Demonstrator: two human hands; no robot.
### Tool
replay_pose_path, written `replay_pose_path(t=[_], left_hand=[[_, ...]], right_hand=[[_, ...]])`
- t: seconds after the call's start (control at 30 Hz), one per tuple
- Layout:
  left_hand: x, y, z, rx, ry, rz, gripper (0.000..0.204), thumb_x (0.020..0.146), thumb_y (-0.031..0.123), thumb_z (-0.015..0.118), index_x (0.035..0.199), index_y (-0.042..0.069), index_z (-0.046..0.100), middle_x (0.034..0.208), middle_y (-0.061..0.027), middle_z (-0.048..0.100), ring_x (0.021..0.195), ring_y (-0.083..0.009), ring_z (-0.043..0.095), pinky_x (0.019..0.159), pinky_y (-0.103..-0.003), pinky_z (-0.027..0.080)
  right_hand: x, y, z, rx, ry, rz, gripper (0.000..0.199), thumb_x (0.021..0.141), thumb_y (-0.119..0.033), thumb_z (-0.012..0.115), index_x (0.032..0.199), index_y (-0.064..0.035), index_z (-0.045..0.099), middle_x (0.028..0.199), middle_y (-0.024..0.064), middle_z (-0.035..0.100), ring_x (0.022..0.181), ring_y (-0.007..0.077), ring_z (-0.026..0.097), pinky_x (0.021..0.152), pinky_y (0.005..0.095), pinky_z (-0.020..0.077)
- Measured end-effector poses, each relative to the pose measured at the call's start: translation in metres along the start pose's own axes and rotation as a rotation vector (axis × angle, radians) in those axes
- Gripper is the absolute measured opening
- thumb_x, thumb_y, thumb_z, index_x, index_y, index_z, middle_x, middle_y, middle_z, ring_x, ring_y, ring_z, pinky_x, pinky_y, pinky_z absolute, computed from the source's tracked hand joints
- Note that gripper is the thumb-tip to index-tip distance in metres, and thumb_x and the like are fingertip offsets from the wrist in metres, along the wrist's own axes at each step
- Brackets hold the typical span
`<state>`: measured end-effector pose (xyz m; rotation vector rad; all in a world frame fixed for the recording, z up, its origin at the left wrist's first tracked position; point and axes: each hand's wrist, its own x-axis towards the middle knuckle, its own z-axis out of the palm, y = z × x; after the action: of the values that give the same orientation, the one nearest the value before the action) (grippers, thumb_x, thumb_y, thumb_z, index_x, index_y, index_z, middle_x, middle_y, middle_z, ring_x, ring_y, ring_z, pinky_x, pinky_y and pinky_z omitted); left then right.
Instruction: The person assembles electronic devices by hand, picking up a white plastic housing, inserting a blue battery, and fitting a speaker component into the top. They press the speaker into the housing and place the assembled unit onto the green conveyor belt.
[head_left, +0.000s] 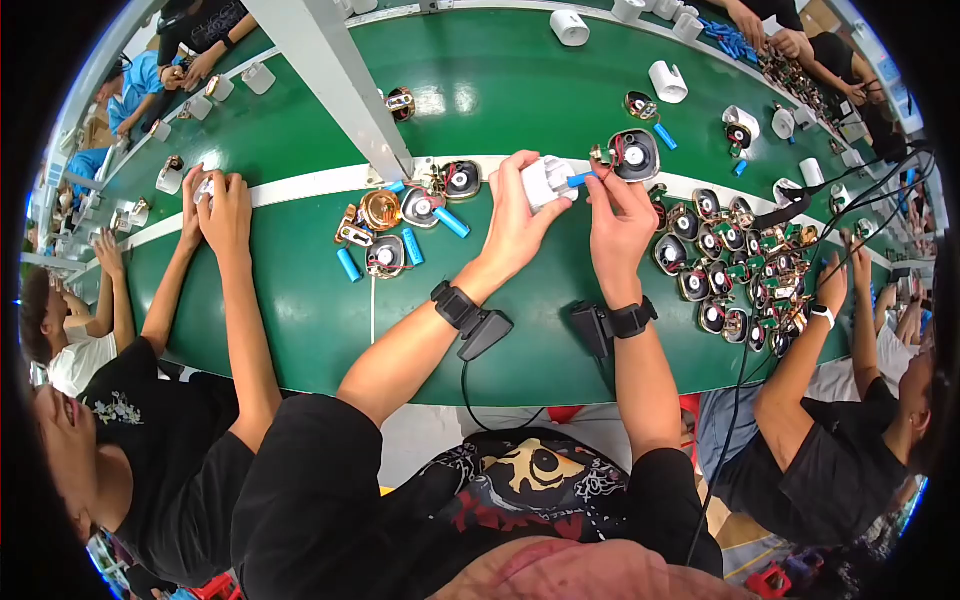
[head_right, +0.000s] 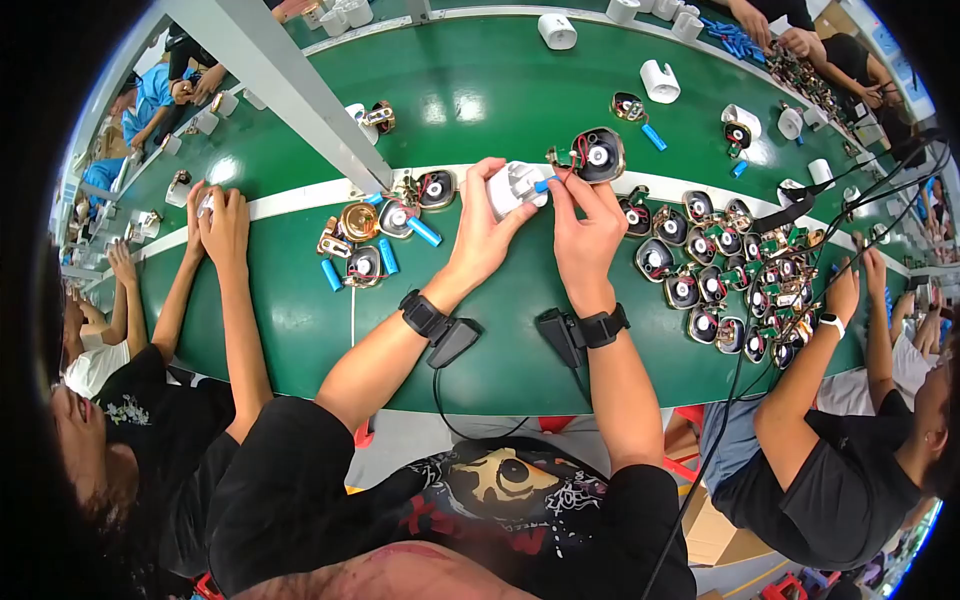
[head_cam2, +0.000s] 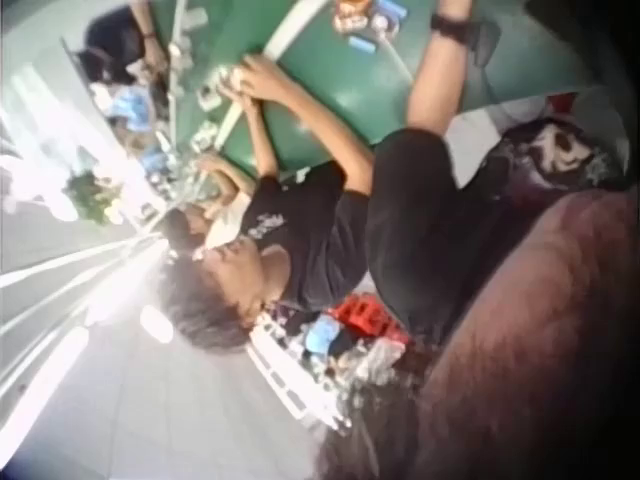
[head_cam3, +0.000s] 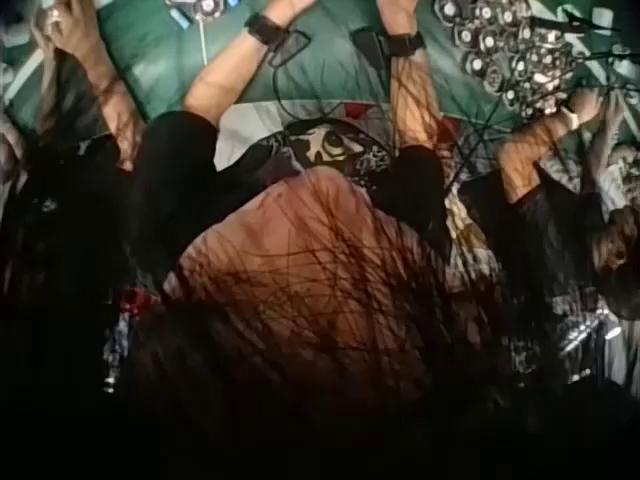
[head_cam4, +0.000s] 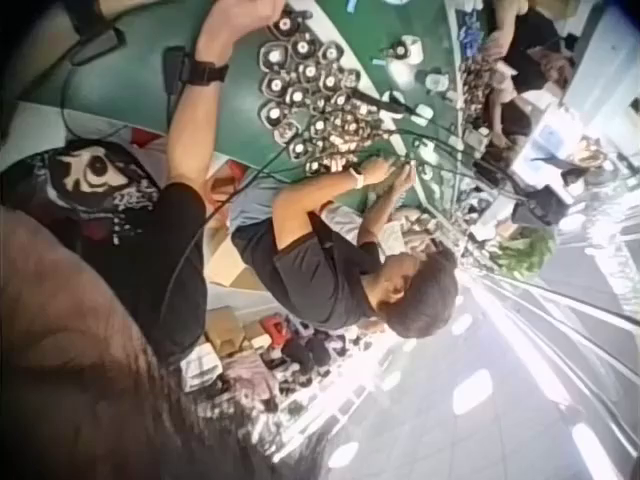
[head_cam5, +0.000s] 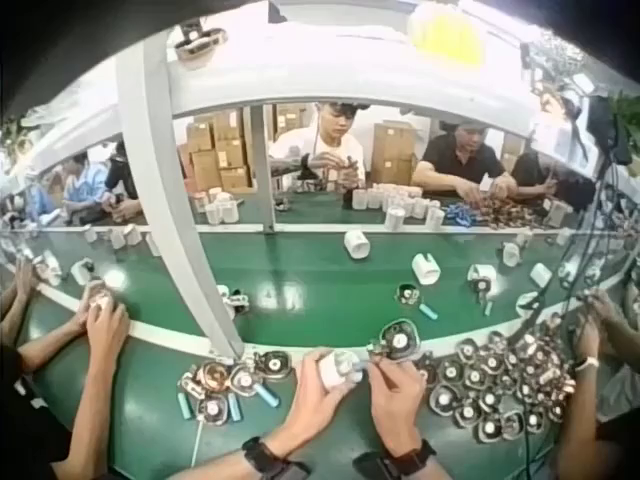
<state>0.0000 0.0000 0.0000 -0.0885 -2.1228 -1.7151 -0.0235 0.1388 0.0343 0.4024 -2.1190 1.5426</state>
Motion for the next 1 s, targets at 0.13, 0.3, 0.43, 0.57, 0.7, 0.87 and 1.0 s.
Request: replay_pose_path(t=[0.13,0.3,0.43,0.57,0.7,0.87,1.0], left_hand=[[0.006,0.013,-0.012,0.22,-0.055,0.1,0.079,0.072,0.008,0.081,0.138,0.007,0.038,0.127,-0.0164,0.044,0.122,-0.0345,0.042,0.105,-0.043,0.038],[0.007,0.012,-0.013,0.3,-0.081,0.134,0.079,0.066,0.001,0.082,0.134,0.005,0.042,0.124,-0.0169,0.046,0.119,-0.0358,0.045,0.103,-0.042,0.039],[0.009,0.004,-0.014,0.264,-0.101,0.126,0.077,0.064,-0.001,0.082,0.131,0.004,0.044,0.123,-0.0161,0.047,0.119,-0.0358,0.046,0.102,-0.042,0.04],[0.008,0.004,-0.012,0.233,-0.089,0.126,0.076,0.063,-0.002,0.082,0.129,0.004,0.045,0.121,-0.0154,0.048,0.118,-0.0353,0.046,0.101,-0.042,0.04],[0.01,0.005,-0.014,0.229,-0.073,0.114,0.075,0.062,-0.002,0.083,0.127,0.003,0.046,0.119,-0.0147,0.05,0.117,-0.0351,0.047,0.101,-0.042,0.041],[0.003,0.002,-0.013,0.256,-0.025,0.134,0.074,0.061,-0.001,0.083,0.125,0.004,0.047,0.117,-0.0147,0.051,0.114,-0.0352,0.048,0.098,-0.042,0.042],[0.003,0.009,-0.012,0.219,-0.012,0.119,0.074,0.059,-0.001,0.083,0.124,0.004,0.047,0.116,-0.0159,0.052,0.109,-0.0377,0.048,0.094,-0.044,0.042]], right_hand=[[0.003,-0.001,0.012,0.071,0.018,0.027,0.022,0.087,0.002,0.067,0.109,0.0018,0.071,0.101,0.0091,0.068,0.082,0.0151,0.067,0.072,0.0257,0.0547],[0.005,0.006,0.013,0.261,0.046,0.122,0.024,0.088,0.004,0.065,0.112,0.0057,0.068,0.104,0.0092,0.066,0.078,0.0121,0.065,0.068,0.0237,0.0547],[0.005,0.006,0.014,0.257,0.05,0.126,0.023,0.088,0.004,0.066,0.11,0.0071,0.068,0.102,0.0094,0.067,0.077,0.013,0.066,0.068,0.0236,0.0548],[0.003,0.003,0.01,0.108,0.037,0.086,0.02,0.086,0.003,0.068,0.106,0.0066,0.07,0.097,0.0101,0.068,0.077,0.0137,0.067,0.068,0.0241,0.0551],[0.005,-0.005,0.011,-0.065,0.036,-0.006,0.018,0.084,0.002,0.071,0.102,0.006,0.071,0.092,0.0105,0.07,0.078,0.0141,0.068,0.069,0.025,0.0555],[0.0,-0.007,0.013,-0.062,0.082,-0.074,0.017,0.081,0.003,0.074,0.098,0.0052,0.072,0.091,0.0112,0.07,0.083,0.0152,0.068,0.072,0.0261,0.056],[-0.004,0.003,0.012,-0.056,0.13,-0.079,0.013,0.081,0.004,0.074,0.094,0.0054,0.071,0.092,0.0112,0.07,0.085,0.0155,0.068,0.075,0.0266,0.056]])
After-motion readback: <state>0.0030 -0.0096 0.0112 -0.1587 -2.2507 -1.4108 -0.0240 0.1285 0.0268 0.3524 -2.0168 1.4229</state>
